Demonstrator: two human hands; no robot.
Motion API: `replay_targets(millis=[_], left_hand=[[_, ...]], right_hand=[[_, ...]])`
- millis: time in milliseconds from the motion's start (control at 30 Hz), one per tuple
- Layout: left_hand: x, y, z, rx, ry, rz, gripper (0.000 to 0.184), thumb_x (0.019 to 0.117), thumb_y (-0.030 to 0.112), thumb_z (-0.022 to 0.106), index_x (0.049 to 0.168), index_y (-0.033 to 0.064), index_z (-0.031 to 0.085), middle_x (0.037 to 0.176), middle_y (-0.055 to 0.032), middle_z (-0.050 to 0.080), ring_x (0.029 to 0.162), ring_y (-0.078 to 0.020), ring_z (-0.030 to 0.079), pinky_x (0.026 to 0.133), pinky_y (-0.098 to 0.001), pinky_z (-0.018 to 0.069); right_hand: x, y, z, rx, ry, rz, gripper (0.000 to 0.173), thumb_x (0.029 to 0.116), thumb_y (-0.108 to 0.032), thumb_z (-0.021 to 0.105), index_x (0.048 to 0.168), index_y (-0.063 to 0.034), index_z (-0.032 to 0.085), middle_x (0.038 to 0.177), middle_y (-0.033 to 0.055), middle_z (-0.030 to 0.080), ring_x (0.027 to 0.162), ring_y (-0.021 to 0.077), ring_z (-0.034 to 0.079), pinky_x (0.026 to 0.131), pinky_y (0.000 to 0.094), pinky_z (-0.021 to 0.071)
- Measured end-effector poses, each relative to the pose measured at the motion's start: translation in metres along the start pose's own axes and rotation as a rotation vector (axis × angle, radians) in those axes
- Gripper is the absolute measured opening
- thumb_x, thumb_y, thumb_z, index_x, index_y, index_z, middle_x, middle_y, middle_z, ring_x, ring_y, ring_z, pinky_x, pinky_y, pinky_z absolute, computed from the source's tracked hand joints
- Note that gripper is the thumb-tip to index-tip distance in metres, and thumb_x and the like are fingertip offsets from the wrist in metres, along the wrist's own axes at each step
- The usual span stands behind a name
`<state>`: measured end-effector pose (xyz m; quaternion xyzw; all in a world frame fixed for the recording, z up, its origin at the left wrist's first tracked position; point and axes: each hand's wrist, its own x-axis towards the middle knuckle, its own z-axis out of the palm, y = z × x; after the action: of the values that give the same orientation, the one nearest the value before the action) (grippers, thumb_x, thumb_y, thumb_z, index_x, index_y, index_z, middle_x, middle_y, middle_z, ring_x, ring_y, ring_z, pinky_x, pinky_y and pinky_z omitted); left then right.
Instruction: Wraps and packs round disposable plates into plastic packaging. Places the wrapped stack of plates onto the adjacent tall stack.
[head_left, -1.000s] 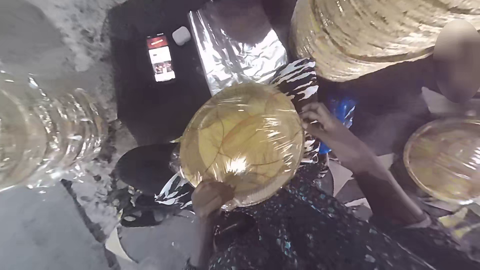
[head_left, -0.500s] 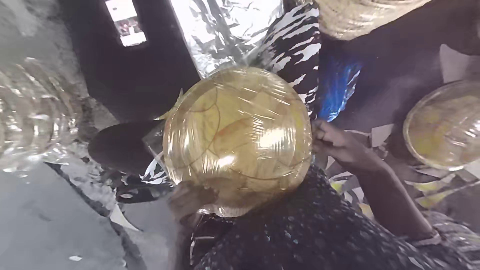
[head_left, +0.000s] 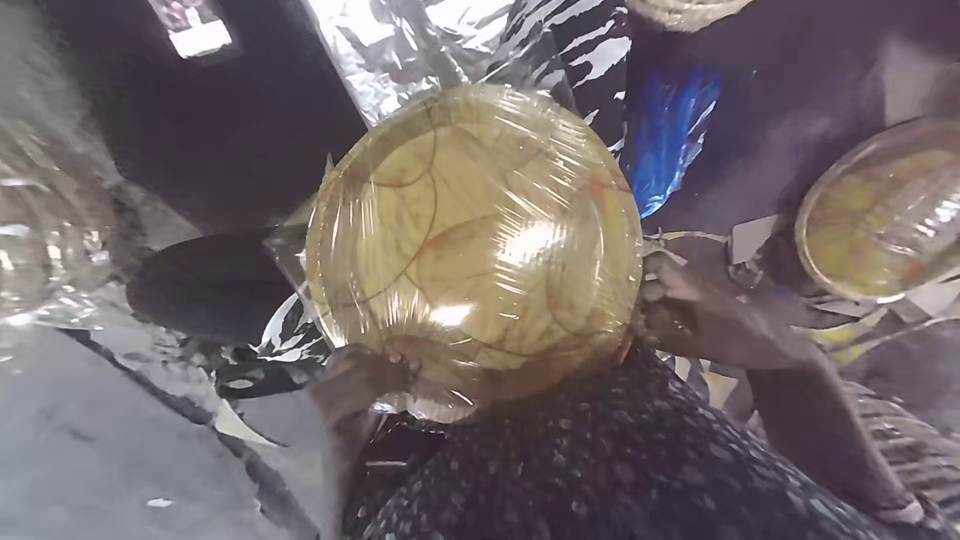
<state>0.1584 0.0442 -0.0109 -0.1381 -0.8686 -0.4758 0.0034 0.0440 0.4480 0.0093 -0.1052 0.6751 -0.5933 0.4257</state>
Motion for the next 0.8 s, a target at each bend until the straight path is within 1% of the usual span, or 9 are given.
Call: replay_targets(millis=[133,200,267,333,400,533,600,700,800], left_hand=[[0.000,-0.003,0.002,-0.007,0.006,0.015,0.037,0.1090,0.032,0.045,0.084,0.0106,0.062,0.084,0.0019,0.067,0.092,-0.0032,0.063,0.097,-0.0208,0.0452],[-0.002,-0.004,0.002,-0.008,0.016,0.019,0.037,0.1082,0.033,0.048,0.081,0.0104,0.061,0.083,0.0011,0.067,0.091,-0.0044,0.064,0.096,-0.0213,0.0457],[-0.004,-0.006,0.001,-0.008,0.011,0.002,0.037,0.1079,0.033,0.049,0.082,0.0112,0.063,0.085,0.0024,0.069,0.095,-0.0031,0.065,0.100,-0.0209,0.0441],[-0.007,-0.008,0.000,-0.027,-0.014,0.003,0.034,0.1083,0.031,0.048,0.086,0.0113,0.064,0.091,0.0031,0.071,0.101,-0.0023,0.064,0.103,-0.0210,0.0429],[-0.008,-0.009,0.002,-0.047,-0.002,-0.002,0.036,0.1087,0.034,0.047,0.087,0.0116,0.064,0.092,0.0040,0.070,0.101,-0.0012,0.064,0.103,-0.0210,0.0433],[-0.007,-0.009,0.007,-0.070,0.039,-0.015,0.035,0.1088,0.036,0.046,0.090,0.0116,0.064,0.093,0.0045,0.069,0.102,0.0007,0.062,0.102,-0.0204,0.0434],[-0.013,-0.015,0.005,-0.079,0.011,-0.016,0.036,0.1081,0.037,0.047,0.093,0.0120,0.068,0.099,0.0041,0.073,0.106,-0.0010,0.064,0.103,-0.0224,0.0442],[-0.013,-0.017,0.012,-0.040,0.046,0.013,0.040,0.1086,0.040,0.044,0.093,0.0116,0.068,0.098,0.0026,0.073,0.103,-0.0030,0.065,0.100,-0.0223,0.0448],[-0.015,-0.019,0.015,-0.033,0.047,0.030,0.041,0.1086,0.041,0.043,0.094,0.0128,0.069,0.098,0.0030,0.073,0.102,-0.0044,0.065,0.100,-0.0229,0.0436]], right_hand=[[-0.006,0.004,0.001,0.044,-0.058,0.040,0.040,0.0898,-0.027,0.070,0.119,-0.0115,0.048,0.086,-0.0231,0.060,0.077,-0.0187,0.054,0.069,0.0043,0.0469],[-0.007,0.001,0.002,0.073,-0.076,0.057,0.049,0.0912,-0.037,0.070,0.126,-0.0097,0.049,0.089,-0.0234,0.060,0.081,-0.0184,0.054,0.072,0.0050,0.0468],[-0.004,0.000,0.002,0.133,-0.080,0.035,0.052,0.0933,-0.043,0.068,0.130,-0.0115,0.048,0.095,-0.0235,0.061,0.087,-0.0164,0.057,0.077,0.0073,0.0495],[-0.004,0.004,0.009,0.238,-0.007,0.038,0.041,0.0936,-0.042,0.068,0.125,-0.0234,0.050,0.094,-0.0261,0.065,0.084,-0.0147,0.059,0.073,0.0082,0.0505],[0.001,0.006,0.012,0.292,0.045,-0.003,0.035,0.0967,-0.037,0.067,0.127,-0.0296,0.051,0.102,-0.0261,0.067,0.088,-0.0132,0.062,0.075,0.0086,0.0526],[0.025,0.001,0.014,0.164,0.274,-0.011,0.031,0.0892,-0.021,0.068,0.119,-0.0232,0.058,0.091,-0.0199,0.066,0.082,-0.0072,0.062,0.074,0.0135,0.0540],[0.038,0.002,0.013,0.052,0.363,-0.028,0.029,0.0909,-0.023,0.066,0.118,-0.0171,0.059,0.091,-0.0162,0.064,0.080,-0.0062,0.060,0.072,0.0140,0.0522],[0.051,-0.004,0.022,-0.117,0.551,0.002,0.027,0.0922,-0.009,0.060,0.118,-0.0020,0.064,0.097,-0.0055,0.065,0.082,-0.0048,0.059,0.074,0.0154,0.0512],[0.058,-0.008,0.032,-0.150,0.659,0.037,0.025,0.0938,-0.003,0.058,0.117,0.0014,0.065,0.100,0.0004,0.065,0.083,-0.0036,0.060,0.077,0.0161,0.0516]])
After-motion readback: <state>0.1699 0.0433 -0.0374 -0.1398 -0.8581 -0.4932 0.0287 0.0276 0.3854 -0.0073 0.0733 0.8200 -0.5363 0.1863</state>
